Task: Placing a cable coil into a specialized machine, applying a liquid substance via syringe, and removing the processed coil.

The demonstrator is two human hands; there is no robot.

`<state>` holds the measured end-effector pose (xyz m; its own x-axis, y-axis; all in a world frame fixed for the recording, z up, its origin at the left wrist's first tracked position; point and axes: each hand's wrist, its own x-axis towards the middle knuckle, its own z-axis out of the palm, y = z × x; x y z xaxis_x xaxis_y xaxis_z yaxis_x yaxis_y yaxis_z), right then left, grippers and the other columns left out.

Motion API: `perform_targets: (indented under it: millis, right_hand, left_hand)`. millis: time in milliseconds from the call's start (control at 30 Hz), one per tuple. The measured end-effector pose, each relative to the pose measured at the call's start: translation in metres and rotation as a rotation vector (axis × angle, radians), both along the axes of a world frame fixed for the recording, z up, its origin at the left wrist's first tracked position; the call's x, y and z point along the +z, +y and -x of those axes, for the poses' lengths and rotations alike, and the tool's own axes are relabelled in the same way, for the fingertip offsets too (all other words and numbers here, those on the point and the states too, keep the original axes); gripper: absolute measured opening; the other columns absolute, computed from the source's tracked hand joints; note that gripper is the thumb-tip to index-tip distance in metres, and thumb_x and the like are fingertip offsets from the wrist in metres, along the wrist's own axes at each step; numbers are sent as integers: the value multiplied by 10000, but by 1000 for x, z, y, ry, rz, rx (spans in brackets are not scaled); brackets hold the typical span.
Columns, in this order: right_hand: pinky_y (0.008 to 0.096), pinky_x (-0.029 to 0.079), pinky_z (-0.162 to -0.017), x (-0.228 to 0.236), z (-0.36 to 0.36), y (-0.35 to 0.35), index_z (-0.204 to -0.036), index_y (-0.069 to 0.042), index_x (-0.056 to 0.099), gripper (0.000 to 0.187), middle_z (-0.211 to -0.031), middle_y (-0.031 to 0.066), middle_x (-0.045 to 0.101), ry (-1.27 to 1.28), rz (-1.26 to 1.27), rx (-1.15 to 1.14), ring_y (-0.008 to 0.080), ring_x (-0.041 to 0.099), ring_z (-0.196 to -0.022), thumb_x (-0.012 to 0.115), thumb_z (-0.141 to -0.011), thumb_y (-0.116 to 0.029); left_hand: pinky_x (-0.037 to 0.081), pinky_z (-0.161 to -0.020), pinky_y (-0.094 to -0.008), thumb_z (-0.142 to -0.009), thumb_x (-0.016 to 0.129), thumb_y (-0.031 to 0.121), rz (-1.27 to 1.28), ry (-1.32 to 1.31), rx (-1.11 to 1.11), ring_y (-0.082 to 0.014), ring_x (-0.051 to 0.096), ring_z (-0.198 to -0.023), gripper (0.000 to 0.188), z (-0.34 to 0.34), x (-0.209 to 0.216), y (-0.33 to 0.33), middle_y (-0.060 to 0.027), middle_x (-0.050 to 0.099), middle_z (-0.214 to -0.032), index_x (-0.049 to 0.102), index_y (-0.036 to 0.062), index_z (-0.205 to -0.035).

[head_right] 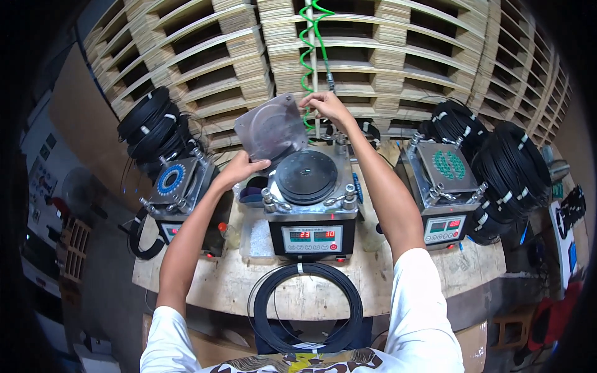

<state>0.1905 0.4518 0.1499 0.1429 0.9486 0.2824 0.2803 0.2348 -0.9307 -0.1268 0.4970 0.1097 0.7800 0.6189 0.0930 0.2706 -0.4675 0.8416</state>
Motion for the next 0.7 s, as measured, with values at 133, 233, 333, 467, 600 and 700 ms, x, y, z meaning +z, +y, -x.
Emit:
perform_targets:
  millis: [133,233,333,467,600,700]
  right_hand:
    - [241,491,-567,-44,-76,37,-1119,-41,679,242,-965,52,708,-85,55,-304,82,611,-710,596,-893,-64]
    - [369,553,-661,-64,-97,65,-1255,-81,622,509,-1045,103,700,-176,134,-336,228,668,-848,754,-768,-142]
    - [407,571,-760,-88,-136,91,-1295,-157,622,578,-1149,100,709,-259,254,-453,301,683,-988,802,-749,-205]
    - [395,556,-783,-102,-154,92,-1202,-96,667,548,-1017,126,713,-607,102,-590,288,670,-904,837,-710,-268]
    - [382,543,-749,-59,-86,66,-1081,9,672,520,-851,145,711,-511,-12,-386,258,687,-775,821,-697,-309]
    - [387,545,-738,-26,-64,23,-1096,57,632,559,-804,161,702,-373,-49,-378,274,693,-754,780,-709,-318]
  left_hand:
    - [494,-917,-318,-882,754,179,-70,17,-24,-173,638,-997,411,0,2,1,-109,706,-1097,637,-50,-1203]
    - [491,-924,-325,-878,763,173,-28,56,13,-167,631,-1000,410,6,8,-6,-99,700,-1099,638,-45,-1202]
    - [485,-939,-318,-897,762,186,6,27,-2,-168,599,-1045,497,-5,3,-8,-96,663,-1165,575,-44,-1296]
    - [487,-929,-314,-898,761,199,57,83,-13,-152,597,-1026,503,-16,-1,-8,-84,662,-1158,575,-45,-1296]
    - [486,-883,-307,-901,746,172,-8,8,56,-138,596,-960,381,6,-1,-8,-60,683,-1061,627,-27,-1203]
    - [491,-849,-307,-908,735,187,-31,-60,36,-122,592,-917,349,0,-9,-8,-52,690,-999,643,-44,-1152]
